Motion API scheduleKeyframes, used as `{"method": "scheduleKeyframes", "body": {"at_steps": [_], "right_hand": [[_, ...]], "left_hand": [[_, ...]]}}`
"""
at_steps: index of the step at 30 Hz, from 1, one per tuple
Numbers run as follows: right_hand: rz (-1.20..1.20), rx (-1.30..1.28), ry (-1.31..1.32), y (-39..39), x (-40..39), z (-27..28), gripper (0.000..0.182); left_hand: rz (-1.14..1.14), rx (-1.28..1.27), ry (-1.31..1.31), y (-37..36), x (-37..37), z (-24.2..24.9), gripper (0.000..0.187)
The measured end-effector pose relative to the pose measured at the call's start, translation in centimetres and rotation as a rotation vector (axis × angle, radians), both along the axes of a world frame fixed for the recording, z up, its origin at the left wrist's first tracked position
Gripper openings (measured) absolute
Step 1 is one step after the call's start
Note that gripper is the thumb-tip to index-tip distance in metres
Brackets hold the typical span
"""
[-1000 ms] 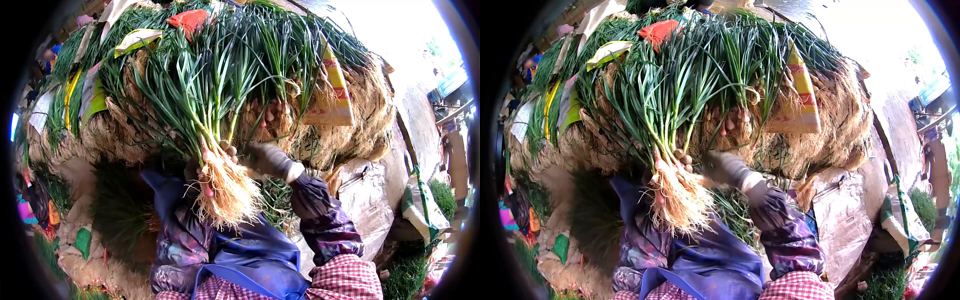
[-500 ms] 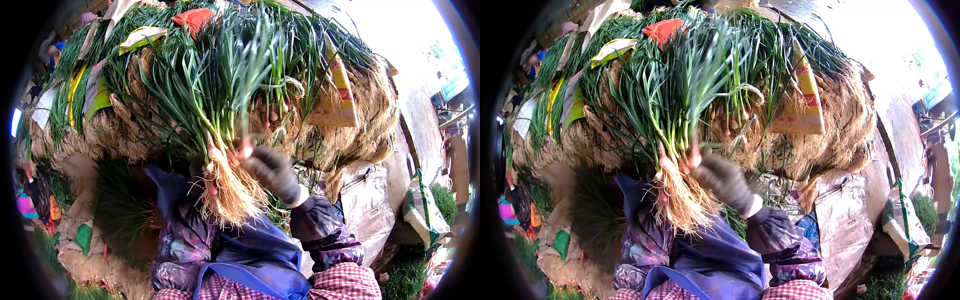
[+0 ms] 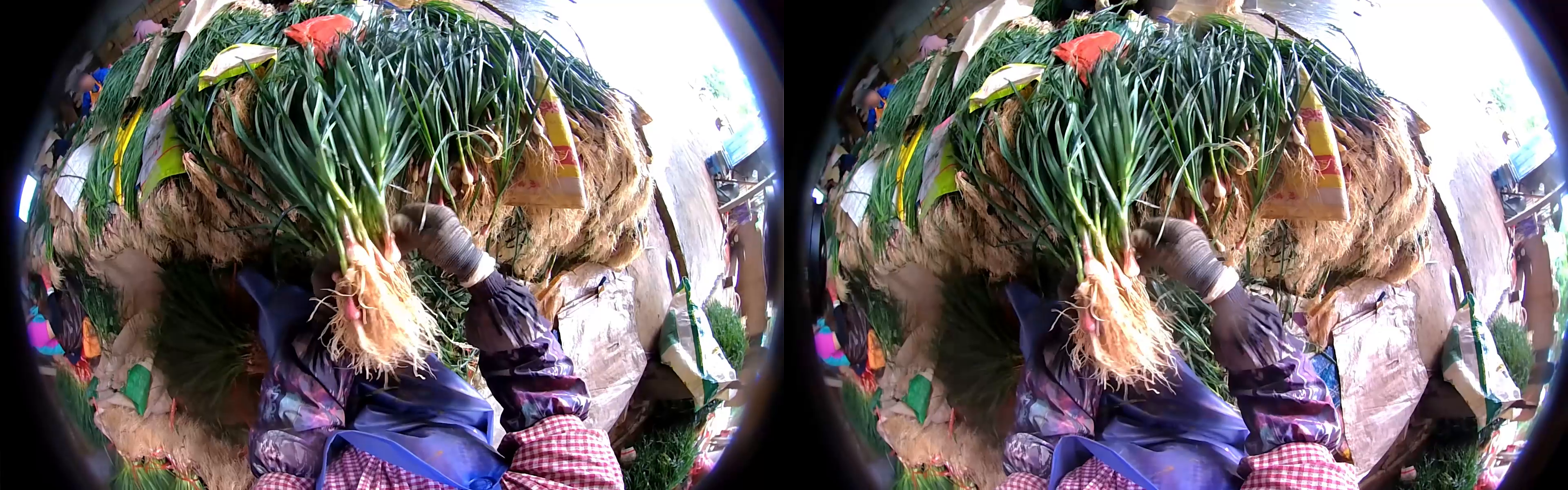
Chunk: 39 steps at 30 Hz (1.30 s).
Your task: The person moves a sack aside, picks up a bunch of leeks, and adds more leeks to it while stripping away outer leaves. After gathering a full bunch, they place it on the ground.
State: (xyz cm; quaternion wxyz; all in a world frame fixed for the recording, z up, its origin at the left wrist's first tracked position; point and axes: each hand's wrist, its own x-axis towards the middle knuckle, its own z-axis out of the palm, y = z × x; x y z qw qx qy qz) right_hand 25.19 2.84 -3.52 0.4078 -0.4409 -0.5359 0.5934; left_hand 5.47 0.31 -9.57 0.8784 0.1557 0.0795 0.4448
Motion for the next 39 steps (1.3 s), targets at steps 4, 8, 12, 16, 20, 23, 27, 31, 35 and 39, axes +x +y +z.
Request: {"method": "scheduleKeyframes", "body": {"at_steps": [4, 8, 12, 16, 20, 23, 27, 31, 35, 39], "right_hand": [[-0.465, 0.45, -0.425, 1.7, 0.3, -2.6, 0.015], [-0.265, 0.296, -0.92, 1.9, -2.2, 3.4, 0.029], [-0.228, 0.412, -0.991, 3.8, -2.0, 1.9, 0.017], [-0.44, 0.581, -0.838, 2.1, -3.0, 1.2, 0.013], [-0.373, 0.15, -0.21, 2.6, -2.5, -0.9, 0.018], [-0.47, -0.153, 0.309, 3.3, -1.6, -1.5, 0.019], [-0.562, 0.05, 0.097, 3.3, -2.0, -2.3, 0.015], [-0.531, 0.153, -0.196, 3.2, -0.4, -1.1, 0.017], [-0.378, 0.448, -0.501, 2.5, -0.7, -1.1, 0.019], [-0.367, 0.085, -0.183, 1.2, -2.8, 0.9, 0.022]], "left_hand": [[0.001, -0.012, 0.007, -0.1, -0.2, -0.4, 0.04], [-0.004, -0.026, 0.008, -0.2, 0.1, -0.2, 0.039], [-0.012, -0.021, 0.008, -0.1, 0.3, 0.4, 0.037], [-0.012, -0.031, -0.007, -0.5, 0.0, -0.1, 0.036], [-0.022, -0.036, -0.008, -0.4, 0.4, 0.0, 0.035], [-0.022, -0.036, 0.003, -0.5, 0.5, 0.3, 0.034], [-0.029, -0.051, 0.009, -0.7, 0.3, 0.2, 0.033], [-0.037, -0.049, -0.007, -0.4, 0.1, -0.1, 0.032], [-0.033, -0.074, 0.008, -0.5, 0.5, 0.5, 0.032], [0.094, -0.09, 0.334, -0.8, 0.1, 1.1, 0.032]]}}
